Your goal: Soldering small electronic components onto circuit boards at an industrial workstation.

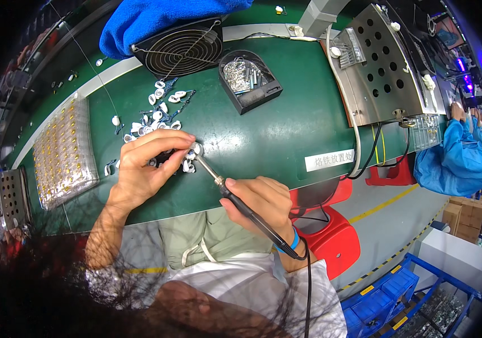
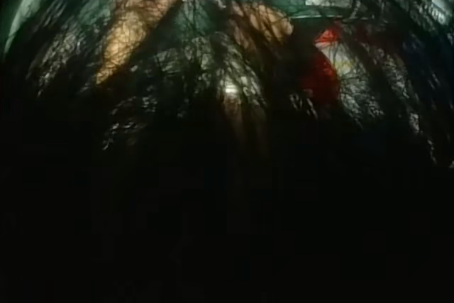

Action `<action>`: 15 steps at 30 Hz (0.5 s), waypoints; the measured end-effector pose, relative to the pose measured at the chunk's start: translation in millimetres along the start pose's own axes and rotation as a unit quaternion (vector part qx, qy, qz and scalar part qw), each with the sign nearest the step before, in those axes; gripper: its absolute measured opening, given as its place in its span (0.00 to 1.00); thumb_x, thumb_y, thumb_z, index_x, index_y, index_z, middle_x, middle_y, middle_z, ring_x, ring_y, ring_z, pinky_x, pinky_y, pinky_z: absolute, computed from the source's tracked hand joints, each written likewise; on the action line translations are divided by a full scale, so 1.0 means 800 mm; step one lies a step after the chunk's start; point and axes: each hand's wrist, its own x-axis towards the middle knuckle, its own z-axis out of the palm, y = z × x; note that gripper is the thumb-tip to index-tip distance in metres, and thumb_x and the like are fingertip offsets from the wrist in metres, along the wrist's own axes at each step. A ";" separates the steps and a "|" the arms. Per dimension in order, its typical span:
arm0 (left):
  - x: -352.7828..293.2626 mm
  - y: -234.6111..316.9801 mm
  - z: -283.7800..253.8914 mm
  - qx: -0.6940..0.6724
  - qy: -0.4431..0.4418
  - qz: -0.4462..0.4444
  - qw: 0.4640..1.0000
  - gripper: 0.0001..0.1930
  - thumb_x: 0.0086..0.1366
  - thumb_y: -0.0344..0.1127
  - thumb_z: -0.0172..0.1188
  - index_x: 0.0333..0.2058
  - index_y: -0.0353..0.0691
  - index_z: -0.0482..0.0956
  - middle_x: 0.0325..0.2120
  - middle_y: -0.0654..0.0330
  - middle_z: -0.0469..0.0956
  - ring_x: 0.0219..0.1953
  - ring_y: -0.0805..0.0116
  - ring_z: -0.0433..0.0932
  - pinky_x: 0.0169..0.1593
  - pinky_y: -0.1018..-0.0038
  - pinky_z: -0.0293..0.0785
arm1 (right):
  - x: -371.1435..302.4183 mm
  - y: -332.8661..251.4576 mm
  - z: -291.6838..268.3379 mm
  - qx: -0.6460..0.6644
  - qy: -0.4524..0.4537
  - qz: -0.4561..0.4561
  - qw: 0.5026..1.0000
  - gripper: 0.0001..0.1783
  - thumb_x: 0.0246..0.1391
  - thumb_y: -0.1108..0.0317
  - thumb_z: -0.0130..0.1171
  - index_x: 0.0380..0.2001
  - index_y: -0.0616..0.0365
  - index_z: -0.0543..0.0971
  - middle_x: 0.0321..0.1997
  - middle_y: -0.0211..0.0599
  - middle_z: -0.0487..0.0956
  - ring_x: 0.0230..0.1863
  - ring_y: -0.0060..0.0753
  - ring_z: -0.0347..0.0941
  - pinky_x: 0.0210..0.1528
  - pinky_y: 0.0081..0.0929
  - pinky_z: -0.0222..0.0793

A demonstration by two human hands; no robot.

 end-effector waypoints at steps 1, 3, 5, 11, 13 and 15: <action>0.000 0.000 0.000 -0.001 -0.001 -0.001 1.000 0.11 0.59 0.17 0.67 0.41 0.33 0.86 0.41 0.53 0.87 0.42 0.61 0.87 0.44 0.70 0.85 | 0.000 0.000 0.000 0.000 0.000 0.000 1.000 0.21 0.41 0.76 0.74 0.42 0.67 0.83 0.28 0.43 0.82 0.22 0.40 0.77 0.25 0.32 0.73; 0.000 0.000 0.000 -0.003 -0.001 -0.003 1.000 0.11 0.59 0.17 0.67 0.41 0.33 0.86 0.41 0.53 0.87 0.42 0.61 0.87 0.44 0.70 0.85 | 0.000 -0.001 -0.001 -0.019 0.011 -0.010 1.000 0.20 0.41 0.74 0.75 0.41 0.66 0.84 0.28 0.43 0.82 0.22 0.40 0.76 0.25 0.32 0.73; -0.001 0.001 0.000 -0.005 -0.002 -0.005 1.000 0.12 0.59 0.16 0.67 0.41 0.33 0.86 0.41 0.53 0.87 0.42 0.60 0.87 0.44 0.70 0.85 | 0.000 0.000 0.000 -0.017 0.009 -0.009 1.000 0.20 0.41 0.74 0.75 0.41 0.66 0.84 0.28 0.43 0.82 0.22 0.40 0.76 0.26 0.32 0.73; -0.002 0.001 -0.001 -0.008 -0.003 -0.011 1.000 0.12 0.57 0.16 0.68 0.40 0.35 0.86 0.42 0.54 0.88 0.44 0.61 0.88 0.49 0.71 0.84 | 0.000 0.001 0.001 -0.009 0.001 -0.005 1.000 0.21 0.42 0.74 0.75 0.42 0.66 0.84 0.28 0.43 0.82 0.22 0.40 0.76 0.25 0.31 0.73; -0.002 0.000 -0.001 -0.009 0.000 -0.006 1.000 0.12 0.57 0.16 0.68 0.40 0.34 0.86 0.42 0.54 0.87 0.44 0.60 0.88 0.48 0.71 0.84 | 0.000 0.001 0.001 -0.007 -0.001 -0.006 1.000 0.21 0.42 0.74 0.75 0.42 0.66 0.84 0.28 0.43 0.82 0.22 0.39 0.76 0.25 0.31 0.72; -0.001 0.000 -0.001 -0.008 -0.001 -0.002 1.000 0.12 0.57 0.16 0.68 0.40 0.34 0.86 0.42 0.54 0.87 0.44 0.60 0.88 0.48 0.71 0.84 | -0.001 0.002 0.003 0.003 0.007 -0.009 1.000 0.21 0.42 0.74 0.75 0.43 0.66 0.84 0.28 0.43 0.82 0.21 0.39 0.76 0.24 0.31 0.72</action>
